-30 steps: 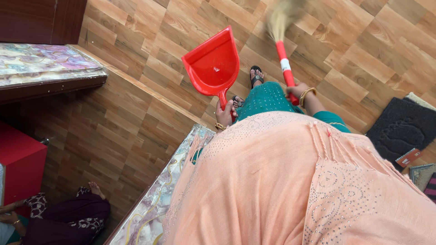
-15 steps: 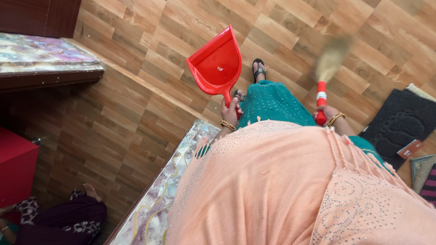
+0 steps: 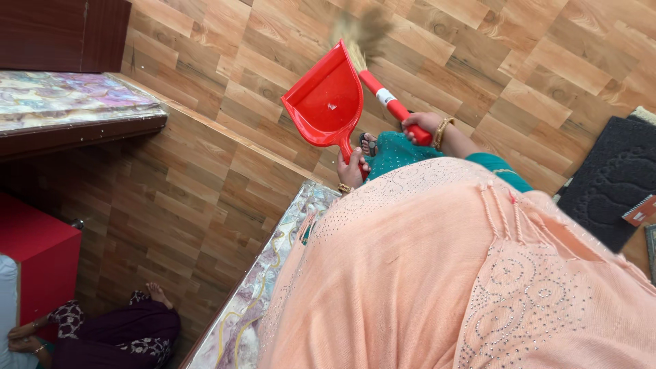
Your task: The person sweeps the floor using a broom and a dustpan, moving across the room and gathering debris.
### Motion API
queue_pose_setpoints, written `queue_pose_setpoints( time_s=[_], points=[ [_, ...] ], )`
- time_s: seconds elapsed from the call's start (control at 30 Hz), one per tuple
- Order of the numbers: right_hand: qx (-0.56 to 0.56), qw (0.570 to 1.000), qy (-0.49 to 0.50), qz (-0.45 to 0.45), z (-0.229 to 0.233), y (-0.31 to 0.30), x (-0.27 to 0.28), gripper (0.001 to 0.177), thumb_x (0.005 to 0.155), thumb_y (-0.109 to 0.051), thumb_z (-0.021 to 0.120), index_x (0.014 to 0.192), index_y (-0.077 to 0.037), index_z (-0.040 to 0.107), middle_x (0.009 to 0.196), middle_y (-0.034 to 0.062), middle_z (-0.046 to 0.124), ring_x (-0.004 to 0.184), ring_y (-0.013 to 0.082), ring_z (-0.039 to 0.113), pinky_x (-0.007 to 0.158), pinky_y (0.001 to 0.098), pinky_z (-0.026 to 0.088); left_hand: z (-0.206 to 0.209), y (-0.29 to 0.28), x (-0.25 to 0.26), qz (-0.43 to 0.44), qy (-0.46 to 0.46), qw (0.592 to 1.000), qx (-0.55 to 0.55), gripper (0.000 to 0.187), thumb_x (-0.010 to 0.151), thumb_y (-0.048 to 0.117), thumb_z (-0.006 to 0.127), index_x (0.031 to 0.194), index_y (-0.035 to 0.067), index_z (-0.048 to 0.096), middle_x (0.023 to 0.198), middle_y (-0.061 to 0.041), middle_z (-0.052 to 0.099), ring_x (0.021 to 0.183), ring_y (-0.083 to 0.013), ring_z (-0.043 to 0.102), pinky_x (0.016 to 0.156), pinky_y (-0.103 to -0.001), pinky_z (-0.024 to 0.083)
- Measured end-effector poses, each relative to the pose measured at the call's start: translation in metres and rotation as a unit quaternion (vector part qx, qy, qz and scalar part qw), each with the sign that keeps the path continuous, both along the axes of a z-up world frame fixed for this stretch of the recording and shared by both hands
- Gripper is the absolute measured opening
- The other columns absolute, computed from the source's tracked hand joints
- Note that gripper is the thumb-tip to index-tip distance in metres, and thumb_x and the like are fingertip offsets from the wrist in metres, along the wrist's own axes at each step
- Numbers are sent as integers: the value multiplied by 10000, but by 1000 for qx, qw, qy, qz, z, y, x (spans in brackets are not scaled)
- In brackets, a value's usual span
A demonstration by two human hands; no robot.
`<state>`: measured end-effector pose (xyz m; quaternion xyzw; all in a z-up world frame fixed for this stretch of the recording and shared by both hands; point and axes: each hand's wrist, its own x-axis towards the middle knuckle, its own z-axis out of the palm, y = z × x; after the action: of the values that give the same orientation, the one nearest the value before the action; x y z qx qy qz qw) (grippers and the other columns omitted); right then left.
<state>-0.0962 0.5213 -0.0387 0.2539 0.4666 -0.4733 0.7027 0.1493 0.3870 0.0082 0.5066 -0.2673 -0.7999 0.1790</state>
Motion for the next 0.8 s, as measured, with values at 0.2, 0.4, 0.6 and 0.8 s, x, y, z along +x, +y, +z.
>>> queue_pose_setpoints(
  time_s=[0.2,0.4,0.6,0.8],
  points=[
    [56,985,165,5,33,99,-42,435,961,-168,624,1373,-228,497,760,27,591,549,108,545,458,280,493,4,-2,-6,11,6,1000,8,446,987,132,652,1401,108,487,727,-21,536,536,-112,518,498,-288,498],
    [227,952,166,-120,25,182,-64,325,986,-125,633,1246,-84,443,750,68,570,573,199,579,486,364,507,10,4,-43,24,23,999,15,475,979,129,640,1422,129,469,730,-17,535,536,-104,510,490,-285,494],
    [286,883,138,-346,-27,194,-142,316,924,-17,642,1151,-39,423,737,76,573,543,196,596,475,337,532,2,24,-70,31,21,999,-9,346,1041,117,653,1322,-3,490,760,-37,537,556,-120,514,501,-293,482],
    [235,946,216,-53,-1,141,-137,293,921,2,671,1171,10,519,794,79,626,583,163,637,483,335,566,13,47,-115,31,9,999,3,392,971,127,639,1337,106,498,726,-23,534,528,-111,514,482,-290,488]
  ],
)
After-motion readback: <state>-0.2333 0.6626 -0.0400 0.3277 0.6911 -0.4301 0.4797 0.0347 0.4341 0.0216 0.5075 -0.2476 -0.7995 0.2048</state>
